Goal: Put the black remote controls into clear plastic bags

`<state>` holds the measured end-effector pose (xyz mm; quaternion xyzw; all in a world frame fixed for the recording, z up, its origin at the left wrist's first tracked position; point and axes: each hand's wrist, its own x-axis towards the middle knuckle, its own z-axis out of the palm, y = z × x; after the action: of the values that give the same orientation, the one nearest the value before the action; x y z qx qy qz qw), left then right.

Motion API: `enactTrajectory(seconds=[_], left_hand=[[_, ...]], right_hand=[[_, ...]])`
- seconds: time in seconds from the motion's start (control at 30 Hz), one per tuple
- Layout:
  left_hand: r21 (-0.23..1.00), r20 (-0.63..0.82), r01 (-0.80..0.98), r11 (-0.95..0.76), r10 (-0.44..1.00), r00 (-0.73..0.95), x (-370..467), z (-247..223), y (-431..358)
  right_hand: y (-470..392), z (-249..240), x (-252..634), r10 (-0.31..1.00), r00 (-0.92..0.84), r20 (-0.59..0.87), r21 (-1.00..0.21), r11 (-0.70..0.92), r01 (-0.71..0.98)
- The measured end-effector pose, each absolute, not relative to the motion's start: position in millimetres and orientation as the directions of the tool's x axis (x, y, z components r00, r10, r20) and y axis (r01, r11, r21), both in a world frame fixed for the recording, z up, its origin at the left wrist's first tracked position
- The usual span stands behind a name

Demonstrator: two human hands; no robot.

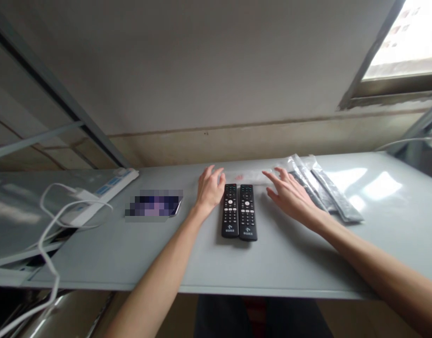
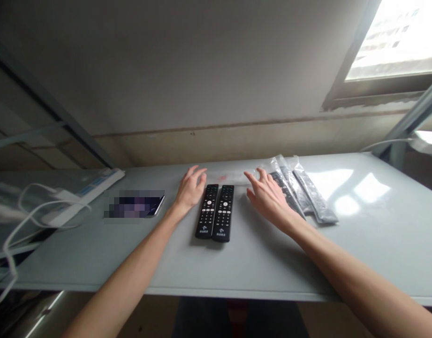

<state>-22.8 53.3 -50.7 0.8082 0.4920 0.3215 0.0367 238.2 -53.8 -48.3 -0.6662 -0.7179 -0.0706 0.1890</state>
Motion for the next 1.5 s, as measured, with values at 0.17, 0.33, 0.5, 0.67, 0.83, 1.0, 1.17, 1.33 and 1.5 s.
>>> enactTrajectory(seconds=[0.17,0.33,0.5,0.67,0.83,1.0,1.17,1.33,1.5], left_hand=[[0.395,0.397,0.788,-0.473,0.861,0.317,-19,-56,48],[0.388,0.445,0.804,-0.452,0.855,0.266,-17,-50,44],[0.427,0.503,0.763,-0.486,0.828,0.246,-21,-52,49],[0.501,0.576,0.692,-0.52,0.797,0.182,-23,-53,51],[0.55,0.602,0.623,-0.556,0.781,0.167,-23,-54,53],[0.529,0.547,0.632,-0.566,0.797,0.256,-21,-62,56],[0.48,0.493,0.699,-0.53,0.822,0.284,-20,-64,55],[0.447,0.507,0.761,-0.471,0.834,0.219,-18,-59,51],[0.461,0.514,0.763,-0.453,0.837,0.187,-16,-59,49]], right_hand=[[-53,-57,235,0.94,-0.067,0.335,-0.165,0.129,0.978],[-54,-57,236,0.923,-0.097,0.372,-0.162,0.167,0.973],[-54,-51,236,0.913,-0.086,0.398,-0.174,0.167,0.97],[-52,-47,241,0.925,-0.084,0.372,-0.155,0.151,0.976],[-50,-45,241,0.902,-0.082,0.424,-0.093,0.133,0.987],[-56,-44,232,0.94,-0.047,0.337,-0.088,0.081,0.993],[-57,-35,232,0.924,-0.054,0.378,-0.088,0.094,0.992],[-54,-10,262,0.909,0.115,0.4,-0.094,-0.084,0.992],[-60,-6,286,0.951,0.189,0.246,-0.018,-0.19,0.982]])
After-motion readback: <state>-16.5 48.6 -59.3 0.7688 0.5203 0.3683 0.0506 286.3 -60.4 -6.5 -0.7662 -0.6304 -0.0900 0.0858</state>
